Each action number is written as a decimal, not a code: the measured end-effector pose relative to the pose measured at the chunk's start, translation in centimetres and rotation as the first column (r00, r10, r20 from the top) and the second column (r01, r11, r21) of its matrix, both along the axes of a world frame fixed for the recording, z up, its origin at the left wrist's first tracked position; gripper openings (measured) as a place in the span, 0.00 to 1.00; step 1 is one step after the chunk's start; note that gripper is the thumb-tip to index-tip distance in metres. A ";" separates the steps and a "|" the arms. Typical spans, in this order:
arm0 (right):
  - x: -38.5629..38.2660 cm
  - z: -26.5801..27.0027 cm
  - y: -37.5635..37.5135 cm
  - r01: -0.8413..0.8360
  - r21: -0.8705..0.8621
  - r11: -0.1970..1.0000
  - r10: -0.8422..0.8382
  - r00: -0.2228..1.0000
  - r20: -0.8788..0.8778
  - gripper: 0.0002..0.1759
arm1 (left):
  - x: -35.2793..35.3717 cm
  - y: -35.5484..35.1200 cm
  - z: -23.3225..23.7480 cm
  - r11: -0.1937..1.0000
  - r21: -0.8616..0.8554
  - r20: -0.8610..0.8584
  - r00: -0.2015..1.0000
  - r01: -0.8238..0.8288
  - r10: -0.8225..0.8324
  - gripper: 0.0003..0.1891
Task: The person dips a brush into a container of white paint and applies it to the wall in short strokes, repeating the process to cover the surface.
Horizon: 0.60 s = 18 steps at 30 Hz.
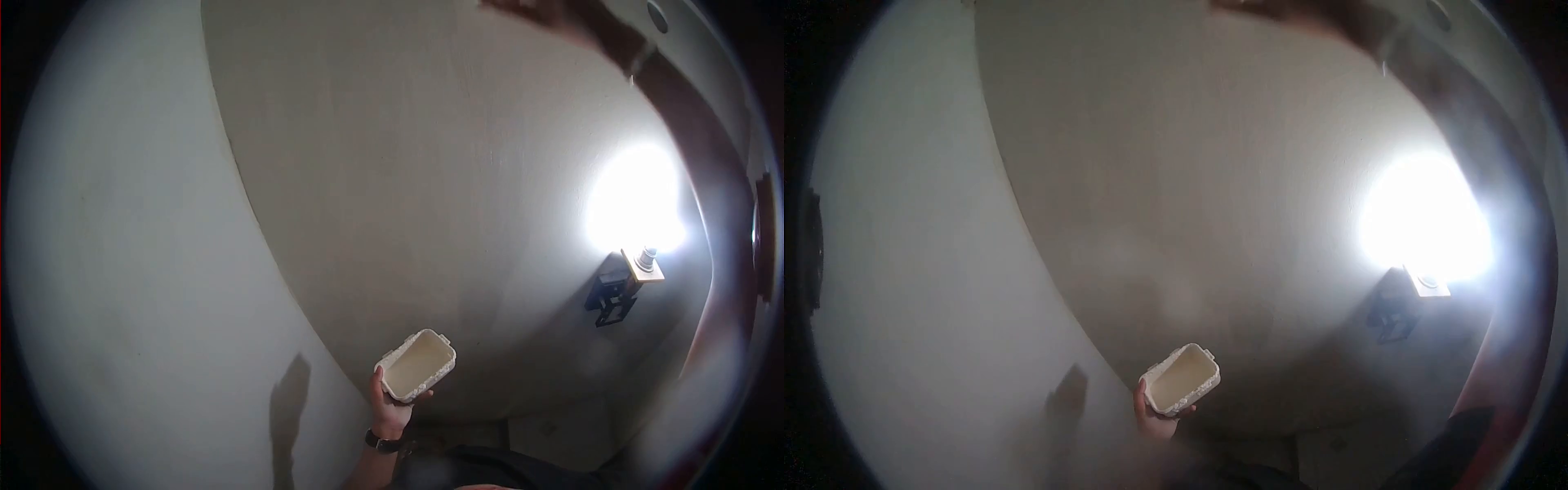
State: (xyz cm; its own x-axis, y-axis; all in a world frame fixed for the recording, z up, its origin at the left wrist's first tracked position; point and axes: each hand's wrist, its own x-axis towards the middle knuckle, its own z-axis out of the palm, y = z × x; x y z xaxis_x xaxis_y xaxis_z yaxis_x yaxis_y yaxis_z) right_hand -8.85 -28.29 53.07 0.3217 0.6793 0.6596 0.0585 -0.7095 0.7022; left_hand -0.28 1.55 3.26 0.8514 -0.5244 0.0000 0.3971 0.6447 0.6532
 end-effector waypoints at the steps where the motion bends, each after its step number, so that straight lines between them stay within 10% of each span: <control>1: 1.2 -2.1 -1.3 -0.065 0.013 0.998 0.066 0.990 -0.122 0.09 | 0.1 0.0 0.0 1.000 -0.005 0.019 1.000 0.006 -0.006 0.35; 5: 1.8 -13.8 -0.7 -0.029 -0.223 0.974 -0.029 0.968 -0.250 0.09 | -0.2 0.0 0.5 1.000 0.004 0.037 0.999 -0.016 0.016 0.34; 7: 0.6 -18.0 1.0 0.119 0.112 0.987 -0.020 0.767 -0.641 0.08 | 0.2 0.0 0.0 1.000 -0.017 0.033 0.999 -0.002 0.002 0.34; 10: 1.5 -21.4 0.9 -0.048 -0.046 0.998 0.004 0.733 -0.680 0.10 | 0.1 -0.1 -0.1 0.999 -0.039 0.042 0.999 0.007 -0.005 0.34; 13: 1.0 -19.8 2.8 0.185 -0.161 0.970 -0.243 0.647 -0.723 0.11 | 0.1 -0.2 0.0 0.999 -0.035 0.061 0.998 -0.002 0.004 0.33; 18: 0.7 -8.2 3.3 0.103 0.105 0.989 -0.027 0.827 -0.562 0.11 | 0.3 -0.1 -0.3 0.998 -0.048 0.068 0.997 0.027 -0.024 0.33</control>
